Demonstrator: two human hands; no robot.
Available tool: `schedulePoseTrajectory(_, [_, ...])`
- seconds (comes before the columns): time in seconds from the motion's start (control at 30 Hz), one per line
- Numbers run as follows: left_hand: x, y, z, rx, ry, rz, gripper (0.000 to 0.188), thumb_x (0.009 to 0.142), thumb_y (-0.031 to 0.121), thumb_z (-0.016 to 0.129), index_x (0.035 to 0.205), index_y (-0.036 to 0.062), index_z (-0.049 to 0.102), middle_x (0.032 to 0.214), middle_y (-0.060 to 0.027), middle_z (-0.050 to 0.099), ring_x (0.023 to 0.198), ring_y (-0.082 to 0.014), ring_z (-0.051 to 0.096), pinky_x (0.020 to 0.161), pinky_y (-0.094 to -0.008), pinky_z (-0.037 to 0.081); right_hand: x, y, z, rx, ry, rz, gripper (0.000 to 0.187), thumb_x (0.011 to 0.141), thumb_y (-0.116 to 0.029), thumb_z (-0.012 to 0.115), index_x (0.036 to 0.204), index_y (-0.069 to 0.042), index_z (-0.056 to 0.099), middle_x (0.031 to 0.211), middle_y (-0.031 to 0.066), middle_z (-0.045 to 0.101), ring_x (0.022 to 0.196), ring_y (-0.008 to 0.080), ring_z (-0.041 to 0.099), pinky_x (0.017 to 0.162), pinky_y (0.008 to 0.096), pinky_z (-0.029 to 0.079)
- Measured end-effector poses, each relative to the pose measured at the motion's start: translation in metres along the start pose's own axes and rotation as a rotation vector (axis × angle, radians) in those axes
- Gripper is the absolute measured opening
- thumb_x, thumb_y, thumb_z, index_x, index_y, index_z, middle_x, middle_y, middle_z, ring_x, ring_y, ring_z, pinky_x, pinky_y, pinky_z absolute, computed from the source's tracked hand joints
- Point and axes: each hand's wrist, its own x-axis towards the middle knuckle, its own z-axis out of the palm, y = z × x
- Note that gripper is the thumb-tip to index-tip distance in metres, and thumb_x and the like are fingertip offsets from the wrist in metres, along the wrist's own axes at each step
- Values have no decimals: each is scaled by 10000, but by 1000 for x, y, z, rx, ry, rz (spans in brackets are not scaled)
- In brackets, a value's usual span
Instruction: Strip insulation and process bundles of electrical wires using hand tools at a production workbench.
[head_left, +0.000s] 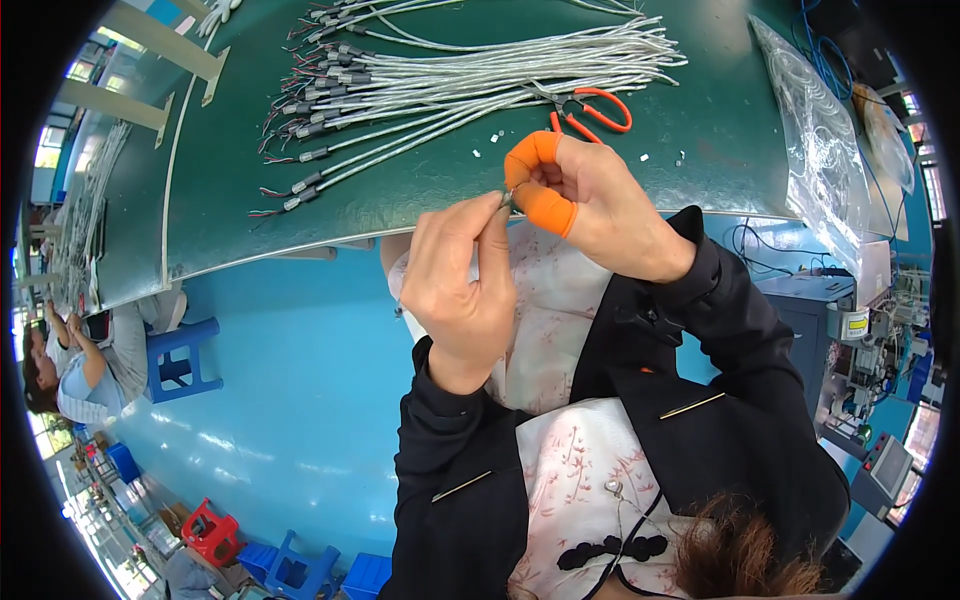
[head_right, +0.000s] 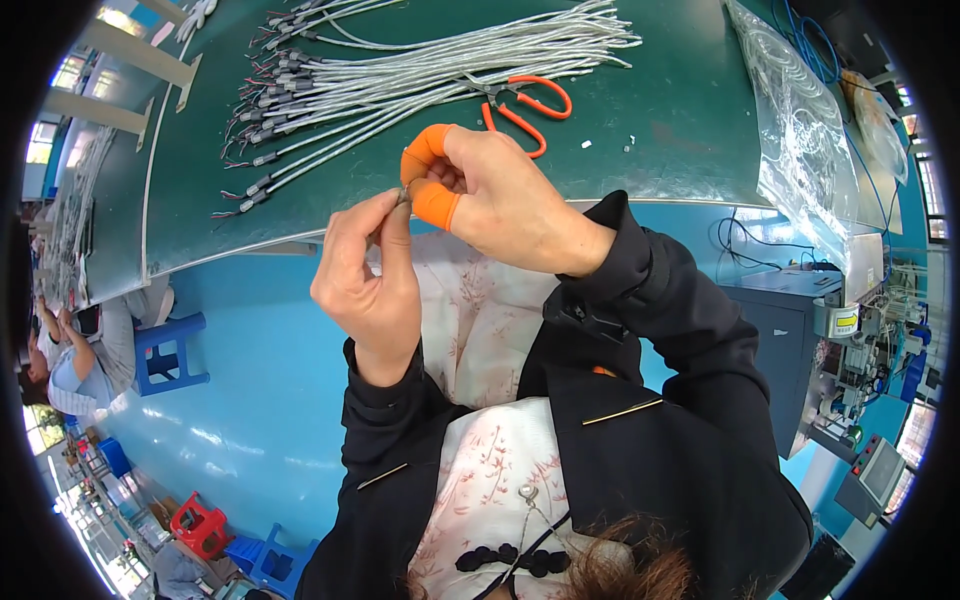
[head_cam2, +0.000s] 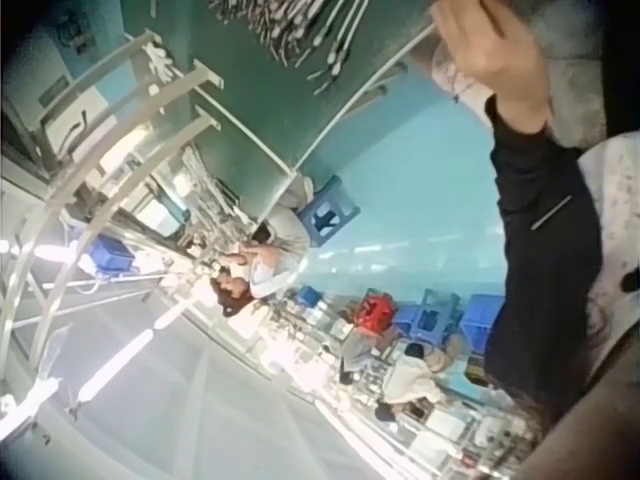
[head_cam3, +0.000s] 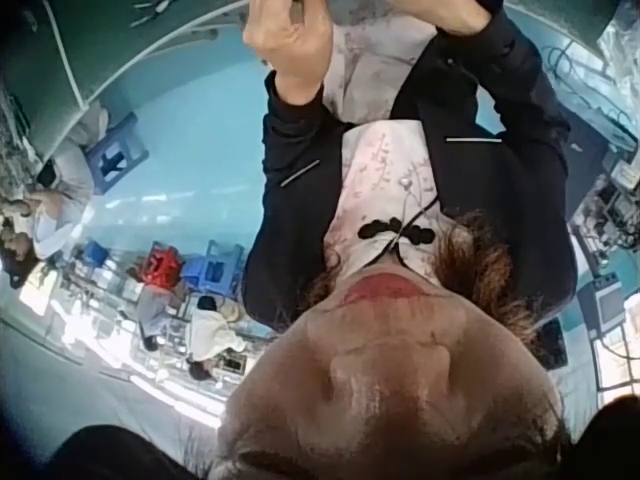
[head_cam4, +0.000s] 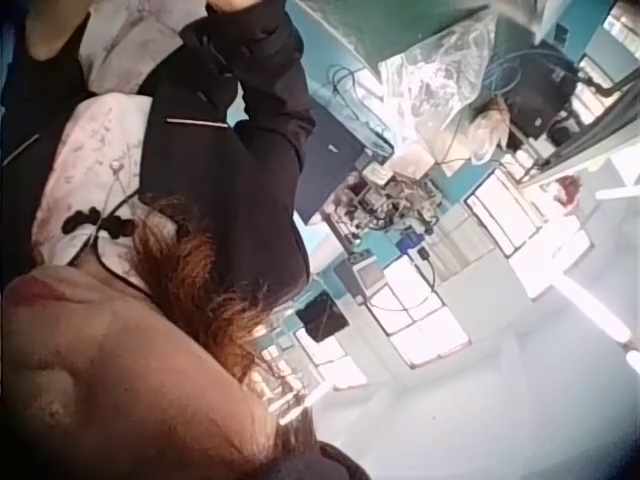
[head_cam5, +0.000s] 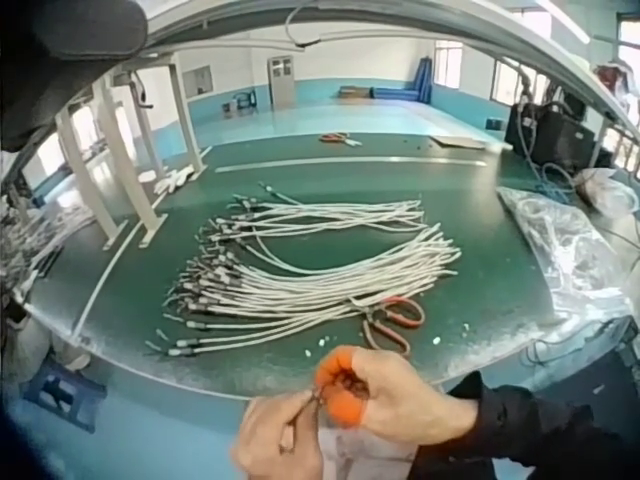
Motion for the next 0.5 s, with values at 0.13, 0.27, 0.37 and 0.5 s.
schedulePoseTrajectory(0.13, [0,-1,-10,-271,-133,-272,161,781,-75,652,936,-32,641,820,-107,655,678,-162,594,608,-259,476,3,0,-8,-109,-110,-13,113,857,-38,539,949,26,530,836,14,526,783,72,510,711,213,432])
schedulePoseTrajectory(0.27, [5,1,-18,-558,-243,-557,126,858,-17,601,978,-39,632,848,-81,668,706,-100,569,645,-231,466,7,-2,-12,-144,-188,-17,104,846,-21,530,939,25,526,822,17,517,783,78,515,701,219,432])
schedulePoseTrajectory(0.37, [6,-5,-20,-709,-320,-643,142,903,38,570,1009,-37,627,858,-74,672,712,-82,550,676,-214,458,10,1,-12,-63,-223,-20,110,841,-27,544,939,22,534,823,14,523,783,81,524,707,227,437])
schedulePoseTrajectory(0.5, [3,-13,-22,-854,-341,-717,157,914,65,564,1025,-31,619,845,-94,673,707,-79,540,671,-208,452,13,-1,-11,-26,-243,11,112,839,-28,551,940,22,544,841,14,540,783,84,531,720,227,442])
